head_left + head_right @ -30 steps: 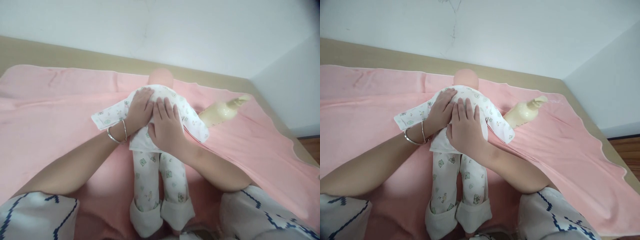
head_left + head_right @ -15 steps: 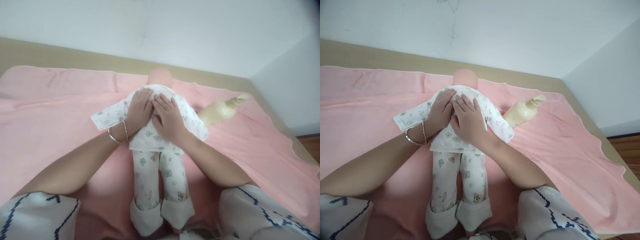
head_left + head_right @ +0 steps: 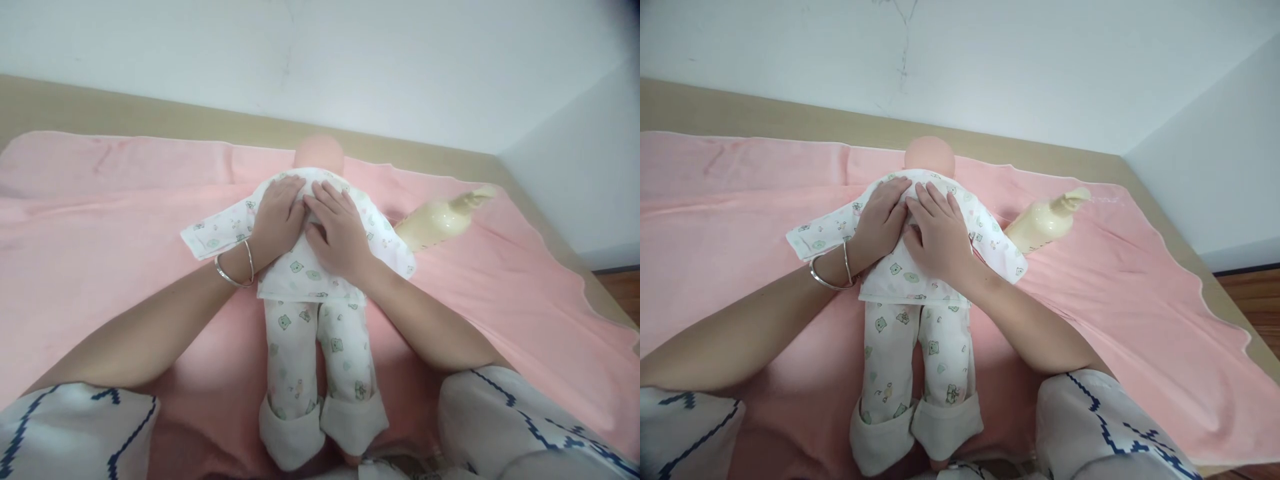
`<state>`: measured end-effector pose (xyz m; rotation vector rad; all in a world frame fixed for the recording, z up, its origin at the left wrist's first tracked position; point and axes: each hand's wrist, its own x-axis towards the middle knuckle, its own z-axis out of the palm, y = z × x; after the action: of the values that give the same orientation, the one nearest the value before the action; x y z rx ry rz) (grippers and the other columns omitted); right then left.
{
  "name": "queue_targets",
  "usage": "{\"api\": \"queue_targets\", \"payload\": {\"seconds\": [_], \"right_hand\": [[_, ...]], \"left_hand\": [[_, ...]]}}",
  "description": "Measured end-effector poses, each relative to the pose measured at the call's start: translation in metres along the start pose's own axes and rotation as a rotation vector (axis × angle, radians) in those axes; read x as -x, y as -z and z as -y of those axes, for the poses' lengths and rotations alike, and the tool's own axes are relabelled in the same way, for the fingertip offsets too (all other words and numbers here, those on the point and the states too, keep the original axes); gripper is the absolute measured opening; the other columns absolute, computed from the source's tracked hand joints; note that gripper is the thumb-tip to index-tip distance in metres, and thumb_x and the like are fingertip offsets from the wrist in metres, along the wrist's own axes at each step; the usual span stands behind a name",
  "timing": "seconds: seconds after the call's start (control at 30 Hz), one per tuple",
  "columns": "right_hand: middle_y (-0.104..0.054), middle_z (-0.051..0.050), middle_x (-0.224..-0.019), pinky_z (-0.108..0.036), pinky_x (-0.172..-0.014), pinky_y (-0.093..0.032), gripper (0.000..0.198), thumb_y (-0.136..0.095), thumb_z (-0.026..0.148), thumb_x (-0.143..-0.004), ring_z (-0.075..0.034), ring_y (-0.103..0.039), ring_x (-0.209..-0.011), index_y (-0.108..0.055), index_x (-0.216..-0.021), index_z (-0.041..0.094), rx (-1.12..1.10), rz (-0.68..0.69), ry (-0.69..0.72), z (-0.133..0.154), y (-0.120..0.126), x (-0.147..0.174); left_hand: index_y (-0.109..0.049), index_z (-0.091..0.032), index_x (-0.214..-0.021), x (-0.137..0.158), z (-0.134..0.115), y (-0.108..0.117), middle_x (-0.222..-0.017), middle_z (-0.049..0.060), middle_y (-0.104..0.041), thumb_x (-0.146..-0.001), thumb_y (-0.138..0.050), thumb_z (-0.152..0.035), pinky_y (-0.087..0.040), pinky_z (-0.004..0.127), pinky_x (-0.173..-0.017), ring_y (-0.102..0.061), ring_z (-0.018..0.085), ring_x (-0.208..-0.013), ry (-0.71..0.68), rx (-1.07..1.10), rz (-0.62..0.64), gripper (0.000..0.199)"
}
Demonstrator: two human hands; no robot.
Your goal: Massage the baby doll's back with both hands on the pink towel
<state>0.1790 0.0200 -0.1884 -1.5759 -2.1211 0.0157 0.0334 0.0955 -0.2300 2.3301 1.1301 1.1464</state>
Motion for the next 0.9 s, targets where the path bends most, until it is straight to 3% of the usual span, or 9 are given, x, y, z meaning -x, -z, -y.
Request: {"api": "queue_targets", "payload": {"seconds": [0.37,0.9], "right_hand": [[-0.044,-0.011,-0.158,-0.056,-0.128,-0.023,0.052,-0.037,0.022,-0.092,-0.028,-0.034,-0.152,-0.059,-0.138,0.011,0.005,0.002,0.000,0.0014,0.0012,-0.0001],[-0.045,-0.011,-0.157,-0.056,-0.127,-0.025,0.051,-0.038,0.022,-0.092,-0.028,-0.034,-0.152,-0.060,-0.137,0.012,-0.008,-0.011,0.004,0.0017,0.0027,0.0011]], "left_hand": [[-0.055,-0.016,-0.135,0.0003,0.0019,-0.0004,-0.145,0.011,-0.057,-0.105,-0.026,-0.043,-0.037,0.051,-0.125,-0.050,0.025,-0.139,-0.015,0.012,-0.006,0.050],[-0.058,-0.018,-0.135,0.0014,0.0020,-0.0019,-0.144,0.010,-0.059,-0.104,-0.032,-0.039,-0.038,0.045,-0.124,-0.052,0.025,-0.138,0.001,0.021,-0.037,0.045]]}}
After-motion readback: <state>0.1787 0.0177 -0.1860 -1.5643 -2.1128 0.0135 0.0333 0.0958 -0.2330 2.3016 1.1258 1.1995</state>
